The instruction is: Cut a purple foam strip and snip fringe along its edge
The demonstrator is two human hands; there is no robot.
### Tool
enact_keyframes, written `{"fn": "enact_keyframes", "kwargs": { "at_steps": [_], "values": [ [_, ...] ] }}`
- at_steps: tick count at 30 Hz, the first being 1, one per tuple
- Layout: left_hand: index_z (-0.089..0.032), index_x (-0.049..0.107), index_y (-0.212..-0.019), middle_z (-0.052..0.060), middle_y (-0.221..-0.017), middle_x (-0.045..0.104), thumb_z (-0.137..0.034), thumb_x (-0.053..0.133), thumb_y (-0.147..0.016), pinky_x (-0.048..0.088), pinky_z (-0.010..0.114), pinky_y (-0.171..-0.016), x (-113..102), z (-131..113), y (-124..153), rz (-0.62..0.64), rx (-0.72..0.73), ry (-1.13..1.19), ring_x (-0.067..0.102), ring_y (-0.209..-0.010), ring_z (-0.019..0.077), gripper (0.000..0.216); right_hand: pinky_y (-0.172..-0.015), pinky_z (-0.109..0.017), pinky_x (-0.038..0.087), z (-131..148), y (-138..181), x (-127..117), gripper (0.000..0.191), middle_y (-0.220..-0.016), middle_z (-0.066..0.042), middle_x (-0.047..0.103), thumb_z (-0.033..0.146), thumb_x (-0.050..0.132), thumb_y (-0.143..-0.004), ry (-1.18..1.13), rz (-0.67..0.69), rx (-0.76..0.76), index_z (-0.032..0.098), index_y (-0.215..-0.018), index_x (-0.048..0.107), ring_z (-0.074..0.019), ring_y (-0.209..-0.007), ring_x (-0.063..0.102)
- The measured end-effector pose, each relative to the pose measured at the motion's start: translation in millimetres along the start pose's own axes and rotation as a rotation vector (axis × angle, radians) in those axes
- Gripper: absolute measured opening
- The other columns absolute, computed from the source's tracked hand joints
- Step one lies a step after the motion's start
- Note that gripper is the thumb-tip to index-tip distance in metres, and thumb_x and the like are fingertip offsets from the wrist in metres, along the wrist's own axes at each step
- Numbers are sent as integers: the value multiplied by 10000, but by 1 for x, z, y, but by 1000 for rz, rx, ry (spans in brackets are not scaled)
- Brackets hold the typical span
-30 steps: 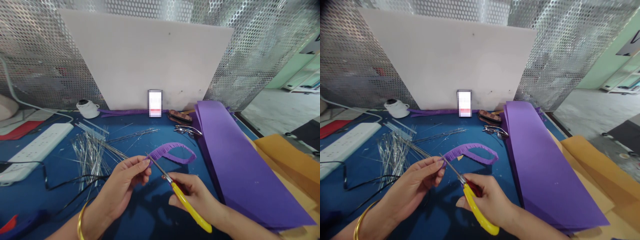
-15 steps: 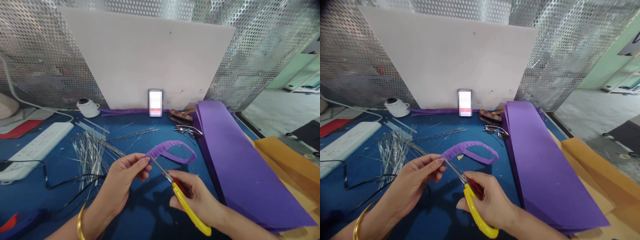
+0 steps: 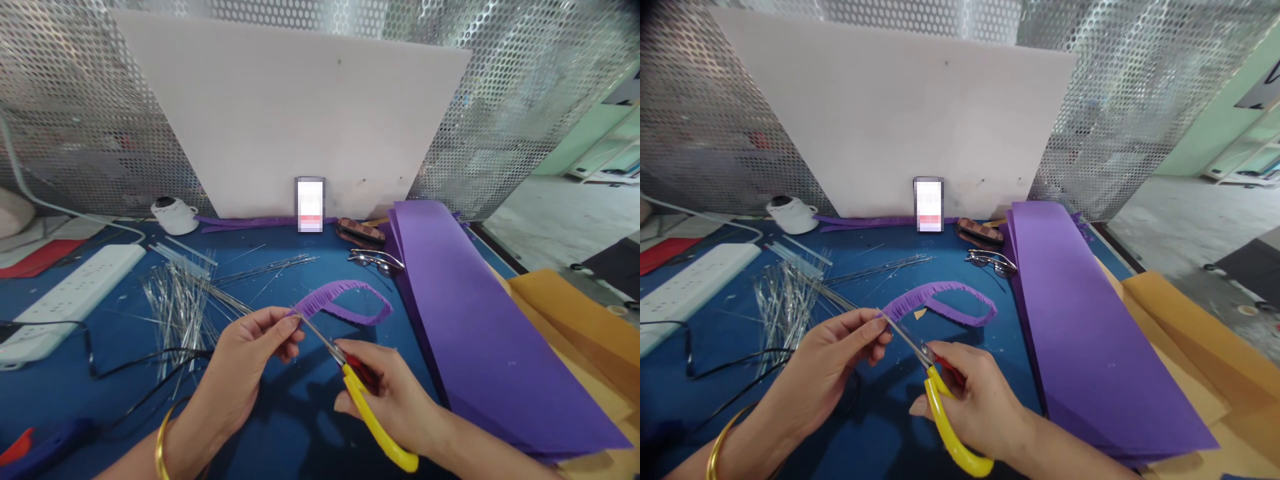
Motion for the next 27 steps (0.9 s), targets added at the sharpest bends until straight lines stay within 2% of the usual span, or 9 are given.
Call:
{"fn": "enact_keyframes", "kwargs": {
  "at_steps": [3, 13, 27],
  "values": [
    [-167, 733, -698, -2, -607, 700, -347, 823, -653, 449, 178, -494, 0, 0, -1, -2, 4, 4, 563, -512, 94, 206, -524, -234, 257, 2, -1, 0, 274, -663, 68, 342, 336, 781, -762, -12, 13, 2, 162, -907, 627, -108, -602, 262],
    [-172, 717, -683, -5, -602, 697, -341, 815, -659, 446, 185, -504, -3, 2, -2, -14, 7, -8, 565, -520, 98, 197, -509, -229, 231, -1, -2, -1, 300, -643, 75, 328, 305, 786, -745, -6, 20, 14, 179, -734, 514, -100, -597, 252],
    [-179, 699, -671, -19, -596, 669, -350, 792, -693, 448, 192, -530, -3, 5, -4, 24, 5, -30, 563, -532, 99, 197, -516, -231, 228, 0, -2, -1, 302, -637, 73, 323, 265, 740, -763, 10, 30, 13, 184, -688, 459, -101, -604, 248]
  ]
}}
Point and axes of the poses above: each hand's wrist, its own y-axis away from the middle knuckle, its own x-axis out of the palm, z = x × y, the point moved 3 cm from there along -y, towards the middle knuckle
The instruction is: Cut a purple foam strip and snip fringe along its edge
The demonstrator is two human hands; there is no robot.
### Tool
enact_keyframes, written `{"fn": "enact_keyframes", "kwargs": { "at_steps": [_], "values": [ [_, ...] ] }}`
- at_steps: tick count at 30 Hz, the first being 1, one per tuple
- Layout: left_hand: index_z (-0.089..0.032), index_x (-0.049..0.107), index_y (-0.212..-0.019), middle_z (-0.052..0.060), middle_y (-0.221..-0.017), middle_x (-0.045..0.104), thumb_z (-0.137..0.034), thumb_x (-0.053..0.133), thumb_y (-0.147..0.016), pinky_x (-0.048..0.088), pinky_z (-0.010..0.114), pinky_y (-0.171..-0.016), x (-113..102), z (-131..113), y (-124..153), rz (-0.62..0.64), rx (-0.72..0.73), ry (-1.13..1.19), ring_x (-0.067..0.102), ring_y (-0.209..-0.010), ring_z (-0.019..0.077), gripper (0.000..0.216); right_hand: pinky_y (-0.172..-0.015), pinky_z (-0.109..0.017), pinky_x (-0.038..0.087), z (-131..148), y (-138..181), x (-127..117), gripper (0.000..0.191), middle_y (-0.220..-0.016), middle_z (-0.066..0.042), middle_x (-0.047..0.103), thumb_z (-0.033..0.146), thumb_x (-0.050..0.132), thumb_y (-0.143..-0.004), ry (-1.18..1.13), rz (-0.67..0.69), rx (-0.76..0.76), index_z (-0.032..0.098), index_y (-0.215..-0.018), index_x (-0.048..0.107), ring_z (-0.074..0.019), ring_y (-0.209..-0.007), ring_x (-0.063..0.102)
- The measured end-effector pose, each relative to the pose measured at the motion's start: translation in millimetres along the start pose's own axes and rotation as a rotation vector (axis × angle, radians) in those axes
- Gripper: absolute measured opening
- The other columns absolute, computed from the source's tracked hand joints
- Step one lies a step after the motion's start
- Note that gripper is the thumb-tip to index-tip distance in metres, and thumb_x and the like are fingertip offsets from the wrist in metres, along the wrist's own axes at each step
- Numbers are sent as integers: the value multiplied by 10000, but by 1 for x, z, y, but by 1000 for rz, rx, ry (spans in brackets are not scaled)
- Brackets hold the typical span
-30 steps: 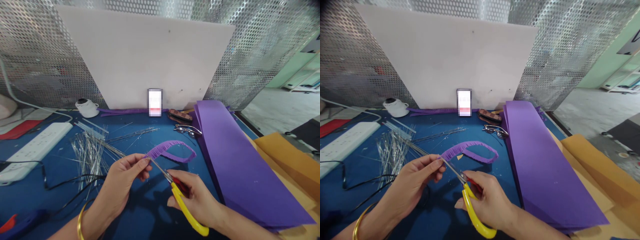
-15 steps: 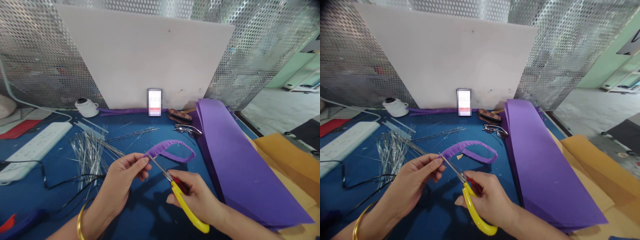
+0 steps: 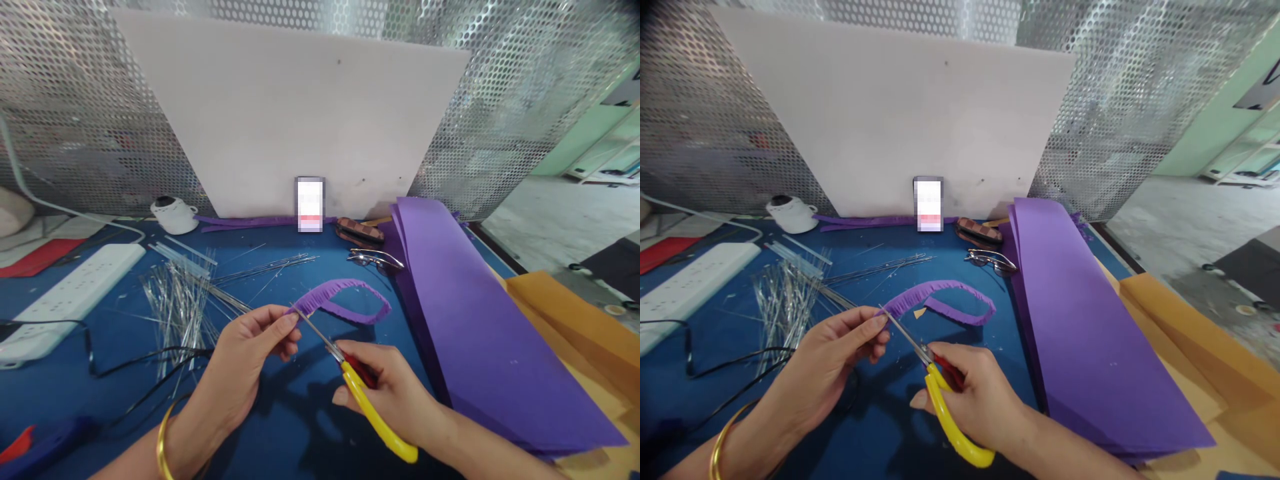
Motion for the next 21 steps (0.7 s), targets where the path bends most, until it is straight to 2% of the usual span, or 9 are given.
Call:
{"fn": "enact_keyframes", "kwargs": {
  "at_steps": [7, 13, 19, 21],
  "values": [
    [-182, 706, -674, -21, -604, 662, -336, 774, -723, 442, 186, -543, -1, -1, 0, 29, -8, 22, 551, -548, 96, 176, -504, -226, 216, -2, 0, 2, 291, -631, 77, 312, 224, 728, -762, -36, -1, -2, 181, -680, 452, -93, -597, 240],
    [-184, 678, -639, -26, -584, 638, -339, 759, -738, 427, 194, -532, 0, -4, 0, 77, -4, 15, 536, -540, 98, 201, -484, -212, 221, -7, 2, 6, 207, -645, 77, 313, 219, 698, -783, -255, 78, 81, 168, -730, 504, -83, -584, 235],
    [-192, 665, -623, -27, -578, 625, -329, 723, -770, 422, 206, -543, -2, -1, 0, 69, 25, -32, 520, -543, 107, 210, -492, -225, 206, -2, 1, 2, 254, -625, 78, 309, 240, 751, -754, -87, 6, 34, 156, -694, 519, -83, -594, 239],
    [-193, 666, -626, -24, -580, 625, -334, 713, -779, 424, 211, -549, -3, -2, 1, 68, 31, -54, 523, -550, 112, 213, -481, -218, 207, -2, 1, 3, 240, -623, 80, 309, 276, 756, -765, -158, 29, 51, 150, -731, 554, -74, -575, 236]
  ]
}}
Point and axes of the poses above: each hand's wrist, its own y-axis away from the middle knuckle, its own x-axis out of the palm, z = x × y, the point moved 3 cm from there along -y, towards the middle knuckle
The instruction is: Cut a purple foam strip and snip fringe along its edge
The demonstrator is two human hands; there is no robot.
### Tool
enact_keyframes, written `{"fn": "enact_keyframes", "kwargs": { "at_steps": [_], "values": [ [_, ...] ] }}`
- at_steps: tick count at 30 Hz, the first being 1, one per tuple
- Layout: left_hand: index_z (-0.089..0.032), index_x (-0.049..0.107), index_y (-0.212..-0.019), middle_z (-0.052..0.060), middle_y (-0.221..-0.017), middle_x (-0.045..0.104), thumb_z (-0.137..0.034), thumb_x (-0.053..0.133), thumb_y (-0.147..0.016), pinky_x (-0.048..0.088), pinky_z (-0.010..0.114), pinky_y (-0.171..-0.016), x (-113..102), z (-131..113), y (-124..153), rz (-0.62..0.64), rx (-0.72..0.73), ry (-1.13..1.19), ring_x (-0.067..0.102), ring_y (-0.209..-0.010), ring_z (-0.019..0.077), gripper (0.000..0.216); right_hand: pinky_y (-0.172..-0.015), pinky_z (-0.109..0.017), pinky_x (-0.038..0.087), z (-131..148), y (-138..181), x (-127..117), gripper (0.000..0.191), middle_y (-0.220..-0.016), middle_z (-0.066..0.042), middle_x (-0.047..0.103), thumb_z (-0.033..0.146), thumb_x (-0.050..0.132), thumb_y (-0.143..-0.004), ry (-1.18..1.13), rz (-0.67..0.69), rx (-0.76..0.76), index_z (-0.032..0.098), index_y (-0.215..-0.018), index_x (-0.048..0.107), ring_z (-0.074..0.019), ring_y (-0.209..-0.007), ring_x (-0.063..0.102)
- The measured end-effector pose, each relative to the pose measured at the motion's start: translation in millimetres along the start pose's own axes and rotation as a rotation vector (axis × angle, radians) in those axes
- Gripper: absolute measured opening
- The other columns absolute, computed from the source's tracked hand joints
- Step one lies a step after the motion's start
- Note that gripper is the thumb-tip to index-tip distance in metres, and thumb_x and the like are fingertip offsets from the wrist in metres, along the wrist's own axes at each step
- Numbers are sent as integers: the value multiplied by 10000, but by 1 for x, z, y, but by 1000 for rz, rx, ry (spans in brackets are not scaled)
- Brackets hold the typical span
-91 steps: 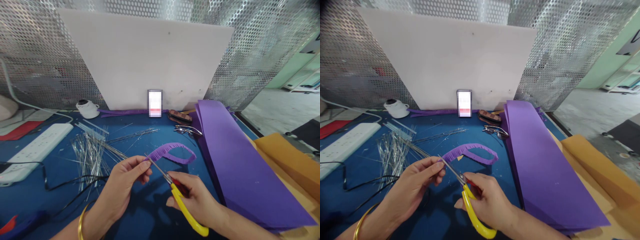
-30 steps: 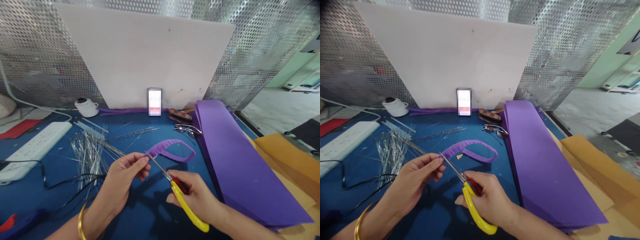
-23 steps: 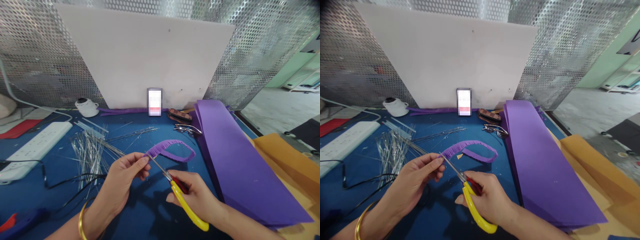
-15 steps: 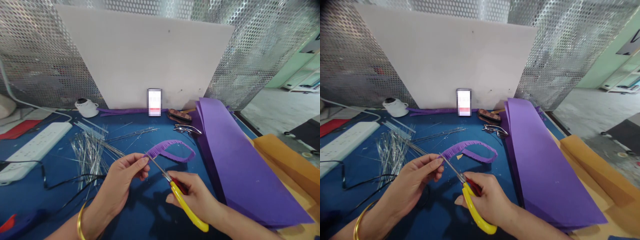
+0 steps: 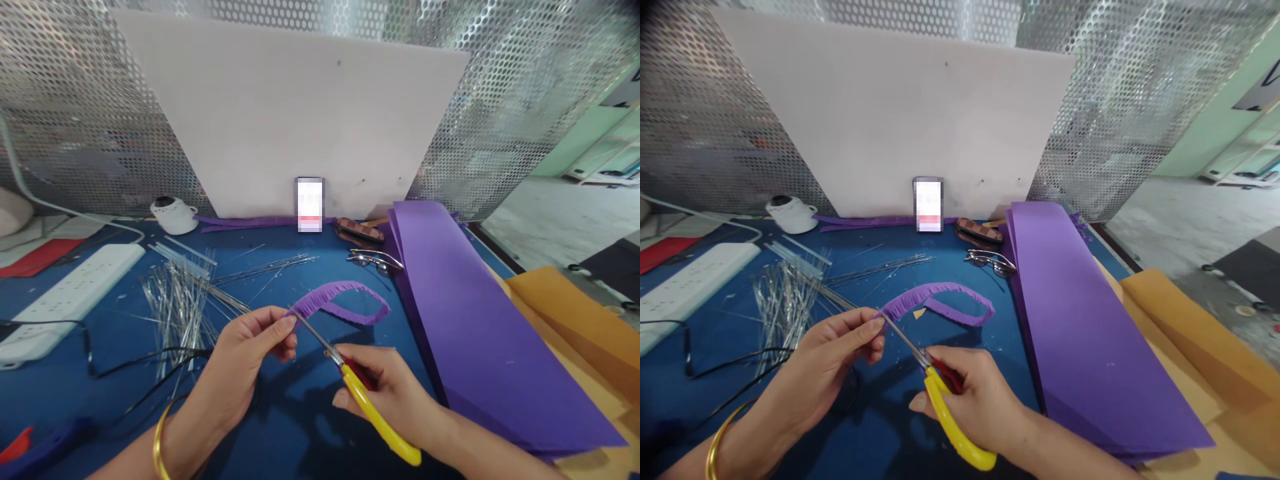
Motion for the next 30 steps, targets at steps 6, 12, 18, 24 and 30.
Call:
{"fn": "enact_keyframes", "kwargs": {
  "at_steps": [6, 12, 18, 24, 30],
  "values": [
    [-185, 663, -600, -15, -567, 615, -355, 712, -770, 416, 220, -532, 2, -6, 0, 12, -14, -13, 527, -530, 116, 245, -379, -184, 189, -2, 3, 2, 428, -554, 109, 344, 499, 757, -762, -367, 166, 113, 144, -964, 630, -22, -398, 250],
    [-195, 656, -588, -12, -555, 616, -352, 708, -780, 423, 232, -561, 3, -5, -1, 1, 26, -57, 530, -541, 126, 254, -414, -188, 186, -5, 0, 3, 429, -587, 97, 340, 490, 773, -756, -359, 139, 111, 140, -967, 640, -31, -456, 232],
    [-202, 670, -594, -13, -550, 615, -343, 701, -787, 420, 236, -573, 4, -3, 0, 4, 34, -87, 528, -550, 132, 242, -493, -217, 208, -10, 0, 4, 336, -657, 74, 324, 385, 785, -772, -296, 100, 54, 141, -950, 638, -69, -572, 231],
    [-203, 683, -598, -4, -555, 623, -339, 701, -787, 426, 242, -574, 1, -3, 1, 19, 45, -89, 532, -558, 140, 233, -488, -223, 217, -7, 2, 4, 353, -632, 80, 326, 428, 775, -770, -300, 114, 76, 144, -933, 641, -66, -548, 229],
    [-199, 685, -603, -6, -575, 641, -344, 724, -771, 439, 220, -567, 5, -3, 0, 27, -1, -16, 546, -558, 126, 225, -470, -214, 216, 0, -1, 3, 376, -624, 74, 315, 485, 771, -745, -267, 105, 80, 153, -830, 617, -70, -545, 220]
  ]
}}
Point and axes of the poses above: each hand's wrist, its own y-axis away from the middle knuckle, its own x-axis out of the palm, z = x × y, the point moved 3 cm from there along -y, towards the middle knuckle
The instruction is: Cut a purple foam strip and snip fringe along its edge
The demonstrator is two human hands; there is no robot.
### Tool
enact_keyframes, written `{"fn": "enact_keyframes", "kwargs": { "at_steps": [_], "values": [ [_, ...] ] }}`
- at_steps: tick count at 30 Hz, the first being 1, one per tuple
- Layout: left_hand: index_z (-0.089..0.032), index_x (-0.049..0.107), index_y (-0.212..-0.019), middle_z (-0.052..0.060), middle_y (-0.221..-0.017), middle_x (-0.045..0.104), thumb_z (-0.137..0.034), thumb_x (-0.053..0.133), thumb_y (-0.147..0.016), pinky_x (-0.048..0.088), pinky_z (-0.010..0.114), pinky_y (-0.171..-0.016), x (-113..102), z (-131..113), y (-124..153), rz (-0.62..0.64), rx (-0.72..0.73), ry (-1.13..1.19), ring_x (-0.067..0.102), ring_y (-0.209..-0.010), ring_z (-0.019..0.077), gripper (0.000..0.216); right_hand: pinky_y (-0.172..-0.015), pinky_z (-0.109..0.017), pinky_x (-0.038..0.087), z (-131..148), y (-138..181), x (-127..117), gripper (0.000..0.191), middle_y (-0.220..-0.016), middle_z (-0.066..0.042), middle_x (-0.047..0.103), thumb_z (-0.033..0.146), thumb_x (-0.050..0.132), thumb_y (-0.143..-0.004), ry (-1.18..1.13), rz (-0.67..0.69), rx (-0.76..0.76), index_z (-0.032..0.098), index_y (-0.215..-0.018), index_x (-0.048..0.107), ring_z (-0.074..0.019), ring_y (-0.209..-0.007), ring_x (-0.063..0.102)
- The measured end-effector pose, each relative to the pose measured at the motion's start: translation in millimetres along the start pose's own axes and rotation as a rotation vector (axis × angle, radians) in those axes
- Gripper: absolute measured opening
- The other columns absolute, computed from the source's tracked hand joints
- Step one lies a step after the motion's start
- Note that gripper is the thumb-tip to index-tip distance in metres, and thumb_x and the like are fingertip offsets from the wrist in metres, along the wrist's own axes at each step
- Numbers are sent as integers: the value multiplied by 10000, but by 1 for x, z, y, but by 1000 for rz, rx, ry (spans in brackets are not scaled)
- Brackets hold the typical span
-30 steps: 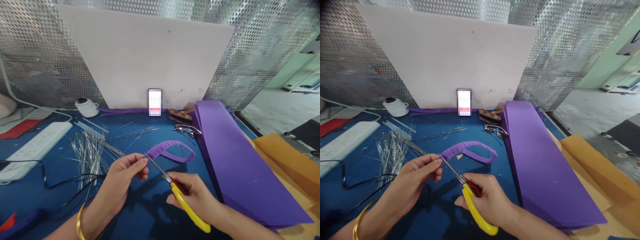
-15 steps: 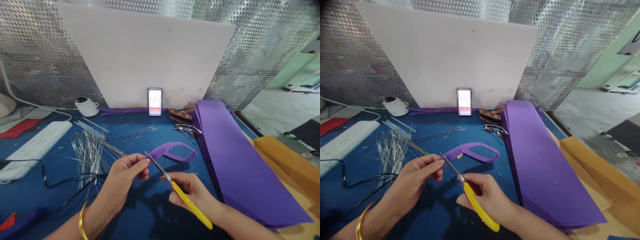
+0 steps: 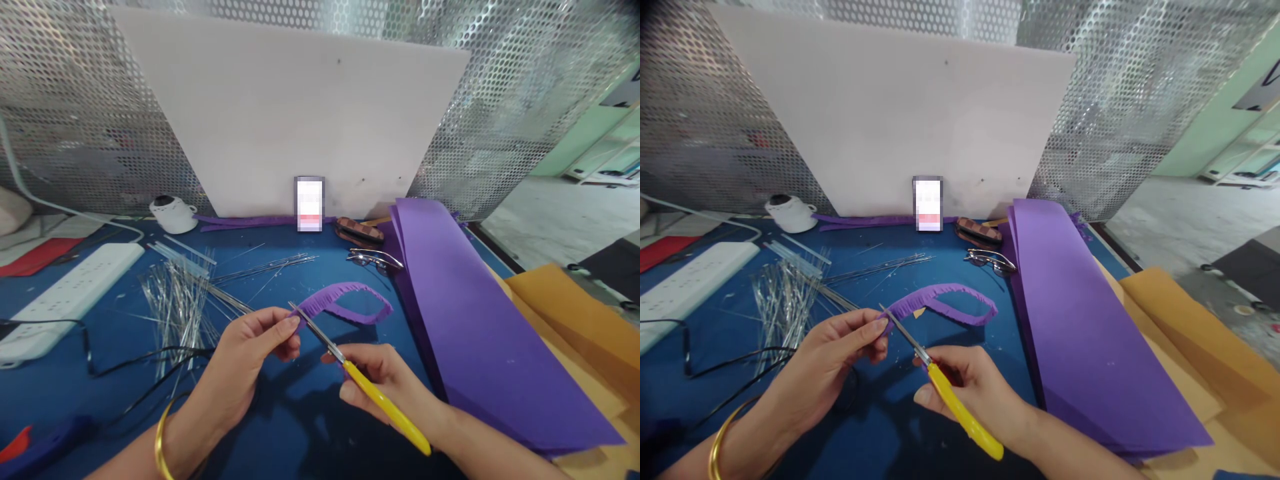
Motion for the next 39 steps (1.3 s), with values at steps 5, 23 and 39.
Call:
{"fn": "enact_keyframes", "kwargs": {
  "at_steps": [5, 23, 39],
  "values": [
    [-182, 718, -662, 8, -618, 684, -340, 770, -722, 465, 217, -568, 0, 2, -1, -21, -34, 45, 580, -564, 125, 177, -485, -220, 225, -4, -1, -1, 397, -637, 69, 315, 514, 762, -742, -4, -10, -4, 152, -829, 625, -76, -558, 224],
    [-172, 719, -661, 7, -592, 696, -338, 795, -671, 458, 198, -520, 0, 4, -1, -84, -77, 31, 589, -522, 114, 183, -474, -213, 230, -12, 2, -3, 292, -647, 71, 333, 358, 769, -763, 124, -79, 13, 171, -918, 607, -81, -557, 261],
    [-175, 719, -678, -3, -599, 697, -333, 781, -704, 478, 193, -549, -2, 1, -2, -70, -38, -4, 599, -544, 112, 171, -484, -219, 231, -4, 1, -2, 194, -631, 75, 326, 291, 725, -784, 178, -87, -7, 163, -814, 581, -82, -562, 251]
  ]
}}
Point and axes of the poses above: each hand's wrist, its own y-axis away from the middle knuckle, its own x-axis out of the palm, z = x × y, the point moved 3 cm from there along -y, towards the middle knuckle
